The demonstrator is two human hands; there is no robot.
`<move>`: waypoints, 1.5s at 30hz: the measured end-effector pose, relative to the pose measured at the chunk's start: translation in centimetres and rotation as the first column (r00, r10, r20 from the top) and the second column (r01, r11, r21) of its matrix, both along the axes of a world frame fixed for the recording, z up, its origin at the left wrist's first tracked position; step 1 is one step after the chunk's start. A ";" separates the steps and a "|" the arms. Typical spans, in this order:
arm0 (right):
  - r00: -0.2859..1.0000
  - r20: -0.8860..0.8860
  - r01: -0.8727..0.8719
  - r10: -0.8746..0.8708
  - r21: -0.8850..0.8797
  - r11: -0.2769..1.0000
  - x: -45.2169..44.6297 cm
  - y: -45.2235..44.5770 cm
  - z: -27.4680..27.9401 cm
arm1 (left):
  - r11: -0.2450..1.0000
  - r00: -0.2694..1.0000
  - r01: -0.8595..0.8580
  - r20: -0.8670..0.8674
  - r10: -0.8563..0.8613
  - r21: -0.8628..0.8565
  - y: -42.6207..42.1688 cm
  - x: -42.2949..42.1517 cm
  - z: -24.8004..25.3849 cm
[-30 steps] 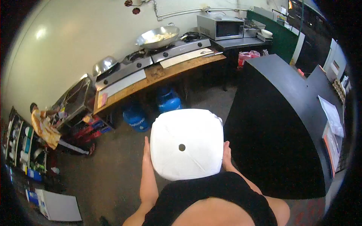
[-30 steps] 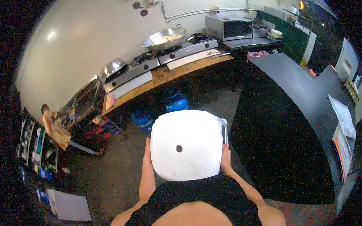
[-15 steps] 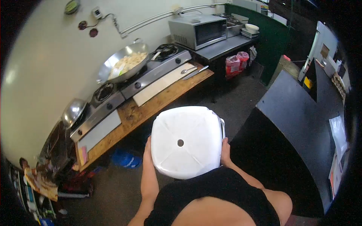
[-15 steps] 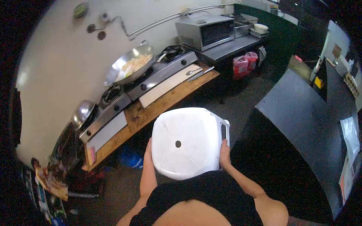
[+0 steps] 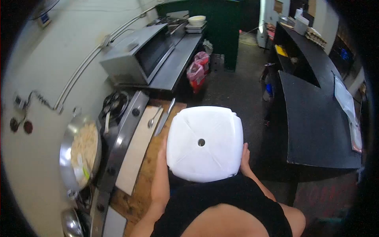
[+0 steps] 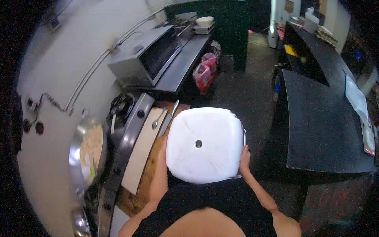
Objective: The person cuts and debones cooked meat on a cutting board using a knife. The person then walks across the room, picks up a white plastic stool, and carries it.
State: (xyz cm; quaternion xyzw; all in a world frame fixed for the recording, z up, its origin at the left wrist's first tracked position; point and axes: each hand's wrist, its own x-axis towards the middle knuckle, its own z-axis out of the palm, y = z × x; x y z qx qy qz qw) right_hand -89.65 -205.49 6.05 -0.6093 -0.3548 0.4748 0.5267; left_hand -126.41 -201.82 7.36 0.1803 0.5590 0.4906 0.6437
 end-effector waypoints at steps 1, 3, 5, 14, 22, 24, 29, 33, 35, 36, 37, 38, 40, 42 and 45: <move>0.999 0.007 0.031 -0.031 0.011 0.999 0.1 0.9 -0.6 | 0.999 0.999 0.048 0.020 -0.048 0.026 2.4 -0.4 -1.1; 0.991 -0.041 0.131 -0.130 0.016 0.991 -0.3 3.0 -0.1 | 0.991 0.991 0.132 -0.034 -0.132 0.008 7.2 -0.3 -1.6; 0.978 -0.009 0.210 -0.210 0.062 0.976 0.7 5.0 -1.6 | 0.975 0.976 0.218 -0.029 -0.216 0.053 12.6 0.6 -2.2; 0.899 -0.106 0.429 -0.424 0.022 0.903 4.3 20.4 -2.3 | 0.926 0.932 0.355 -0.131 -0.339 0.130 35.9 9.6 -1.1; 0.882 -0.135 0.463 -0.452 0.059 0.885 11.1 39.1 2.4 | 0.899 0.909 0.417 -0.073 -0.410 0.133 55.6 17.1 0.4; 0.878 -0.139 0.467 -0.458 0.040 0.883 13.3 42.8 1.7 | 0.874 0.896 0.444 -0.087 -0.436 0.195 60.1 19.2 -0.6; 0.809 -0.095 0.582 -0.579 -0.002 0.813 17.5 53.3 0.1 | 0.869 0.876 0.479 -0.139 -0.462 0.129 74.2 23.9 -5.9; 0.794 -0.075 0.606 -0.603 0.023 0.795 21.7 64.5 -1.1 | 0.844 0.855 0.510 -0.209 -0.475 0.167 84.4 29.9 -2.6; 0.770 -0.098 0.638 -0.631 0.065 0.768 24.1 71.7 -1.0 | 0.834 0.843 0.515 -0.294 -0.451 0.199 92.6 32.8 -2.8; 0.753 -0.105 0.657 -0.650 0.063 0.751 25.1 74.5 -0.8 | 0.824 0.832 0.544 -0.231 -0.504 0.160 95.4 34.0 -2.3; 0.734 -0.110 0.678 -0.670 0.062 0.733 26.3 77.1 -0.4 | 0.809 0.816 0.575 -0.164 -0.555 0.124 98.2 35.1 -1.7; 0.724 -0.104 0.690 -0.682 0.089 0.718 28.0 80.1 0.2 | 0.788 0.795 0.607 -0.096 -0.599 0.106 101.5 37.0 -0.9; 0.693 -0.100 0.721 -0.714 0.090 0.687 29.3 84.0 0.5 | 0.784 0.805 0.593 -0.095 -0.586 0.183 106.0 40.0 -1.7; 0.695 -0.095 0.718 -0.712 0.049 0.694 31.4 88.0 0.4 | 0.777 0.802 0.597 -0.100 -0.590 0.201 111.1 42.9 -2.5; 0.693 -0.095 0.719 -0.715 0.024 0.694 35.5 93.8 -0.8 | 0.775 0.785 0.620 -0.073 -0.616 0.124 118.0 47.5 -4.4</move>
